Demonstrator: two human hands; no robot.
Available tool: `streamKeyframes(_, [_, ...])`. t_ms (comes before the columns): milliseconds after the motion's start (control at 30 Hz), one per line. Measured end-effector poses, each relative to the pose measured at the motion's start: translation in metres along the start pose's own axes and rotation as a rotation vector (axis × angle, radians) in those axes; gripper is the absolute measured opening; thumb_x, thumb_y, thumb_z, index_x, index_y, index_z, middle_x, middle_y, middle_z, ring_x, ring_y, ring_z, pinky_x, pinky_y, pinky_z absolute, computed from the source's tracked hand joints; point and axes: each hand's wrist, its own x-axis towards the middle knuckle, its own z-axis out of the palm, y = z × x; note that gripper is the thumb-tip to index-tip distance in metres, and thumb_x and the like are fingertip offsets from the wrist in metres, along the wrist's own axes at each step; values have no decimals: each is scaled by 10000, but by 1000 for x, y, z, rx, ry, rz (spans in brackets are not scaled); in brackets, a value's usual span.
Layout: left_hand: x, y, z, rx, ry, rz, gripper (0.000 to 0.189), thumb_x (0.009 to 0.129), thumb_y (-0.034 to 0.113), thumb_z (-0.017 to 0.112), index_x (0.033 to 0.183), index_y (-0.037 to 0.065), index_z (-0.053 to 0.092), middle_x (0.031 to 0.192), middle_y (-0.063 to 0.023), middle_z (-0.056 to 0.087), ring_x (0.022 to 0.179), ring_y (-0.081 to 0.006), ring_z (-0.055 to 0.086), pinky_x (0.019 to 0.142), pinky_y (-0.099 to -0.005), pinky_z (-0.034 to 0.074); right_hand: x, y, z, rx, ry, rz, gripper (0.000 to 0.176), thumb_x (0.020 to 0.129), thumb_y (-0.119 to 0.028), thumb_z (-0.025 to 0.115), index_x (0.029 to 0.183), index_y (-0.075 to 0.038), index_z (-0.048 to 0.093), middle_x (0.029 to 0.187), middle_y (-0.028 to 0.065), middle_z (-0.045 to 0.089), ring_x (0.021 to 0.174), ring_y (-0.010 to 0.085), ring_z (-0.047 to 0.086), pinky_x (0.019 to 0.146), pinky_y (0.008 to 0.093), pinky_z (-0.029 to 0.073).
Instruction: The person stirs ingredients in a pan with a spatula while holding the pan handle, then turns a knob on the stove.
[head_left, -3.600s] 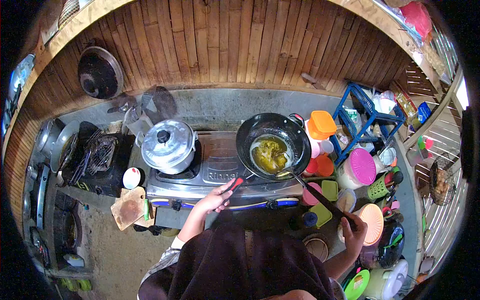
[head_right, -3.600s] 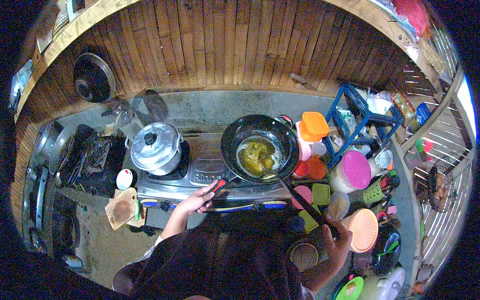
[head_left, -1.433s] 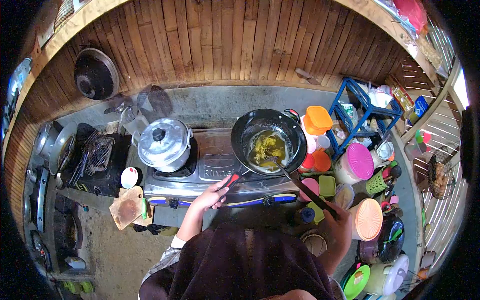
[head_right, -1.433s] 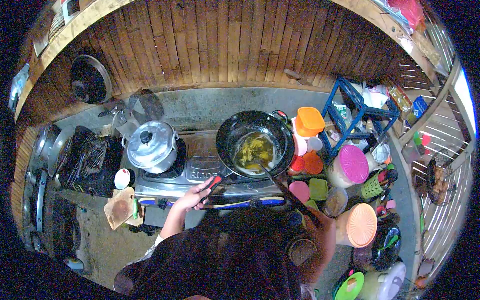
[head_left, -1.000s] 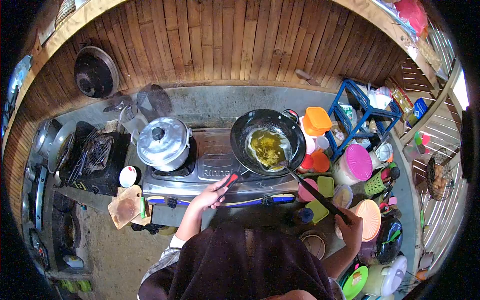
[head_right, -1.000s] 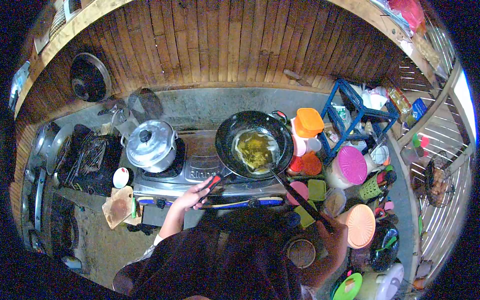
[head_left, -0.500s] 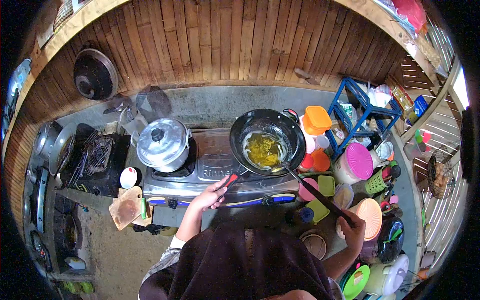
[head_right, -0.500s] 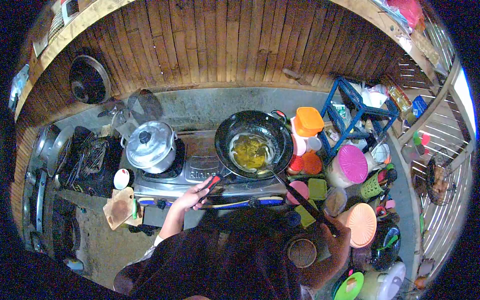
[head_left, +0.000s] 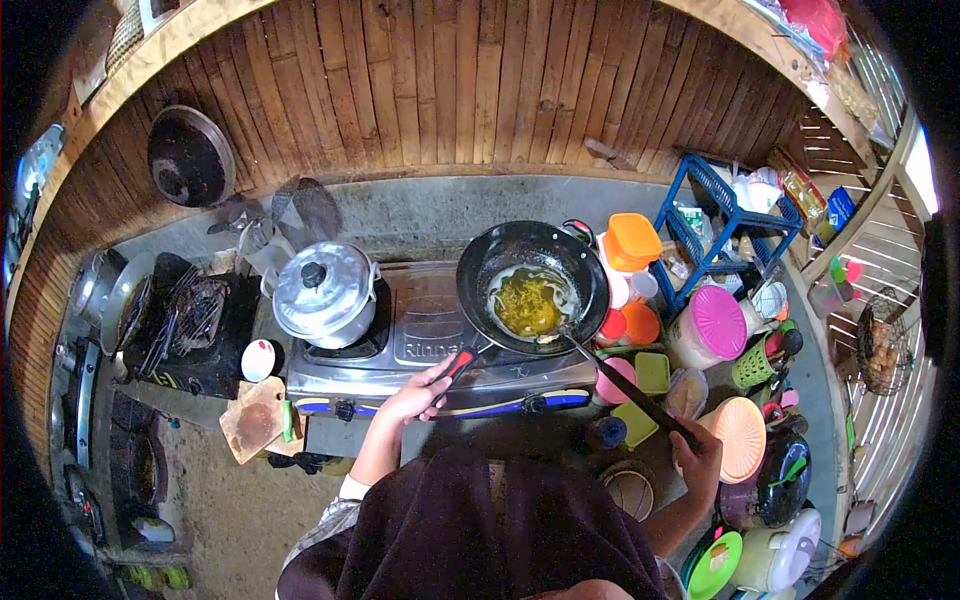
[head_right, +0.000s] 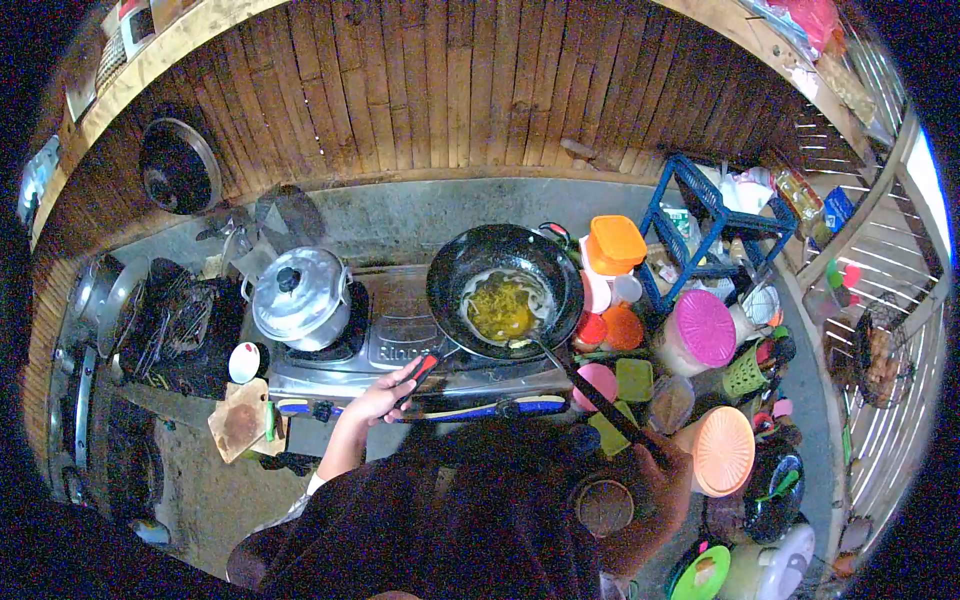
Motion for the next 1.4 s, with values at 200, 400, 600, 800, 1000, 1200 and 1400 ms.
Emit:
streamKeyframes(200, [-1, 2, 1, 22, 7, -11, 522, 935, 221, 460, 1403, 318, 252, 646, 39, 408, 435, -42, 355, 366, -184, 276, 6, -1, 12, -91, -9, -8, 314, 768, -75, 664, 1054, 42, 609, 929, 126, 659, 856, 168, 589, 775, 303, 466])
streamKeyframes(400, [0, 1, 1, 33, 13, -2, 523, 935, 224, 463, 1405, 309, 250, 641, 38, 409, 439, -40, 356, 368, -180, 281, 11, -13, 32, 0, -61, -34, 292, 772, -70, 663, 1047, 19, 622, 925, 127, 661, 805, 162, 600, 740, 289, 472])
streamKeyframes(600, [0, 0, 1, 21, 12, -6, 519, 940, 218, 456, 1405, 313, 248, 622, 41, 400, 428, -38, 338, 365, -178, 272, 22, -30, 60, -77, -105, 44, 293, 782, -85, 656, 1061, 2, 622, 926, 115, 664, 814, 155, 614, 755, 282, 477])
streamKeyframes(800, [3, -5, -1, -22, -7, -20, 496, 947, 219, 443, 1384, 375, 265, 621, 22, 426, 416, -45, 326, 339, -173, 267, 42, 7, 110, -70, -64, -199, 332, 794, -129, 661, 1094, -1, 598, 951, 147, 661, 863, 219, 635, 784, 315, 474])
streamKeyframes(1000, [2, -4, 0, -16, -4, -20, 503, 949, 218, 438, 1391, 368, 251, 632, 16, 430, 415, -46, 323, 340, -171, 261, 55, 21, 140, -68, 48, -229, 295, 814, -197, 648, 1049, -21, 610, 952, 190, 646, 907, 271, 630, 796, 339, 472])
streamKeyframes(1200, [0, 0, 2, 9, 3, -14, 496, 953, 219, 423, 1395, 358, 246, 624, 18, 419, 414, -46, 316, 345, -174, 256, 54, 20, 126, -90, 124, -228, 337, 812, -190, 649, 1105, -31, 598, 989, 183, 643, 899, 250, 634, 780, 338, 479])
streamKeyframes(1400, [-7, 8, 7, -20, 32, -33, 503, 940, 195, 450, 1393, 329, 275, 606, 32, 395, 422, -44, 327, 361, -184, 262, 36, 1, 93, -97, 121, -205, 309, 804, -97, 644, 1088, 16, 608, 785, 43, 613, 690, 81, 532, 625, 241, 442])
